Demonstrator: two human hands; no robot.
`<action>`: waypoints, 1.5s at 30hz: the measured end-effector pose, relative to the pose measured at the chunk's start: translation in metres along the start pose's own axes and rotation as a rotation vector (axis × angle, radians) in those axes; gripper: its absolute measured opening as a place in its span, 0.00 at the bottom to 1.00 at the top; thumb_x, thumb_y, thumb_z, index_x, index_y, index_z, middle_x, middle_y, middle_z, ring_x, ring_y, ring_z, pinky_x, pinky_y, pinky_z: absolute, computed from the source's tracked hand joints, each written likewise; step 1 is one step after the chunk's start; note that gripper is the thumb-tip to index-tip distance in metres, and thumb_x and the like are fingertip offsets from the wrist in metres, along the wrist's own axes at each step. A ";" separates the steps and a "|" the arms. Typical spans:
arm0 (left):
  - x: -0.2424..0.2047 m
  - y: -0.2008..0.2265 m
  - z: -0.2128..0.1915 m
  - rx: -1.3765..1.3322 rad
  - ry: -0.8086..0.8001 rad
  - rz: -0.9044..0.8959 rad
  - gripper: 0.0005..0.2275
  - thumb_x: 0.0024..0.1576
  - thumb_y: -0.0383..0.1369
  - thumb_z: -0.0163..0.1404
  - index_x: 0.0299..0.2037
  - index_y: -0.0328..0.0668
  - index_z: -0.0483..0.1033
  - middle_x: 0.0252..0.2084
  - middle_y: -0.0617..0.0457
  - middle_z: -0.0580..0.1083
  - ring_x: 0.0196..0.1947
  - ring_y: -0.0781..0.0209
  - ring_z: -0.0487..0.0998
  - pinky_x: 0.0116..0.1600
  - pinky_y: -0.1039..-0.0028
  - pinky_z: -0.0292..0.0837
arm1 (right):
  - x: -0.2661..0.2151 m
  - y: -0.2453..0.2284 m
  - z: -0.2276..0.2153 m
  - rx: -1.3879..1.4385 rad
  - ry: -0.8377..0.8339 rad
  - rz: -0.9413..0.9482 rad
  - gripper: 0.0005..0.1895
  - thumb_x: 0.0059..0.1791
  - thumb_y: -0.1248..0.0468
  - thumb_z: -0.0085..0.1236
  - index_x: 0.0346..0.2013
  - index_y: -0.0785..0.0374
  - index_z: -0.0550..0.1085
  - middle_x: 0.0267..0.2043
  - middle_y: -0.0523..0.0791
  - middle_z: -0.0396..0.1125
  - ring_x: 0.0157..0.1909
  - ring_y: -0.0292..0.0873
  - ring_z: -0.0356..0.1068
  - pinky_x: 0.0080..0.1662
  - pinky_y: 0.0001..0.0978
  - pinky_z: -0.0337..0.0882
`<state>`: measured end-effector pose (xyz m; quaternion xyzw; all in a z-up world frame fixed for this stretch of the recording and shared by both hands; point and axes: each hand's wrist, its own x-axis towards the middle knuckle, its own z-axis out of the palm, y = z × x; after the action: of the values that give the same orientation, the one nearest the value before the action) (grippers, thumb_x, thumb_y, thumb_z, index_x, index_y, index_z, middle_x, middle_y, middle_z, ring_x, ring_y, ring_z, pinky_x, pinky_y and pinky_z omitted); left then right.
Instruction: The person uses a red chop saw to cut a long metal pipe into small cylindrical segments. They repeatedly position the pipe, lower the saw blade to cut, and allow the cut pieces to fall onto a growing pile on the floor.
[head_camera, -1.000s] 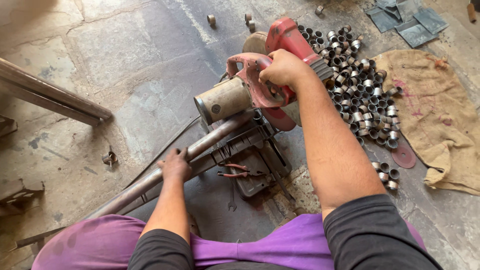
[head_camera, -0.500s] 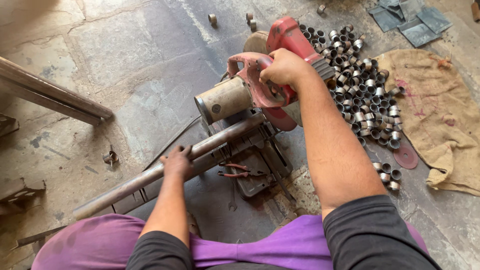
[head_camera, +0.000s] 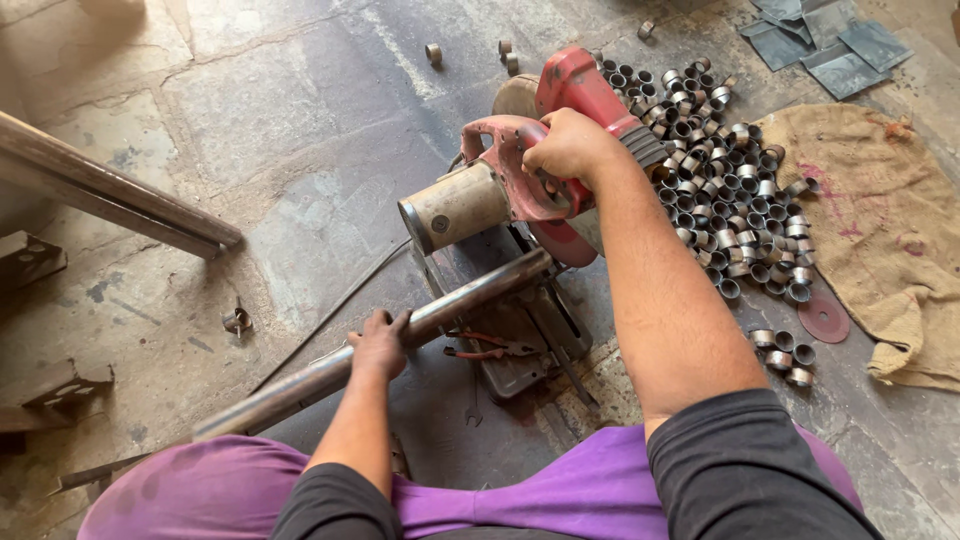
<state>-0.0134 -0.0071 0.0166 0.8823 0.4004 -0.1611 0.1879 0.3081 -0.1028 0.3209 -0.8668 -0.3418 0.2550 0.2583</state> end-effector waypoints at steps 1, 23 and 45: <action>0.003 0.006 0.003 0.014 0.015 0.009 0.34 0.55 0.23 0.51 0.71 0.74 0.61 0.68 0.52 0.62 0.70 0.55 0.61 0.73 0.45 0.48 | -0.001 0.001 0.001 0.001 -0.003 0.004 0.21 0.37 0.67 0.65 0.44 0.69 0.77 0.36 0.52 0.76 0.36 0.47 0.77 0.41 0.39 0.75; 0.002 0.040 -0.022 0.009 -0.099 -0.057 0.28 0.61 0.52 0.49 0.72 0.69 0.59 0.63 0.49 0.70 0.65 0.47 0.69 0.68 0.47 0.58 | -0.017 0.021 0.015 -0.051 0.060 -0.002 0.15 0.40 0.65 0.59 0.39 0.69 0.78 0.29 0.53 0.75 0.29 0.47 0.76 0.35 0.41 0.75; 0.009 0.038 -0.008 -0.037 -0.051 -0.069 0.27 0.59 0.51 0.52 0.70 0.68 0.62 0.64 0.50 0.70 0.66 0.47 0.68 0.66 0.47 0.58 | -0.037 0.041 0.028 0.003 0.121 -0.021 0.18 0.39 0.65 0.60 0.43 0.68 0.76 0.30 0.51 0.75 0.30 0.47 0.76 0.36 0.41 0.75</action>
<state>0.0220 -0.0206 0.0275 0.8599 0.4287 -0.1822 0.2087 0.2867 -0.1481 0.2846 -0.8766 -0.3343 0.1999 0.2825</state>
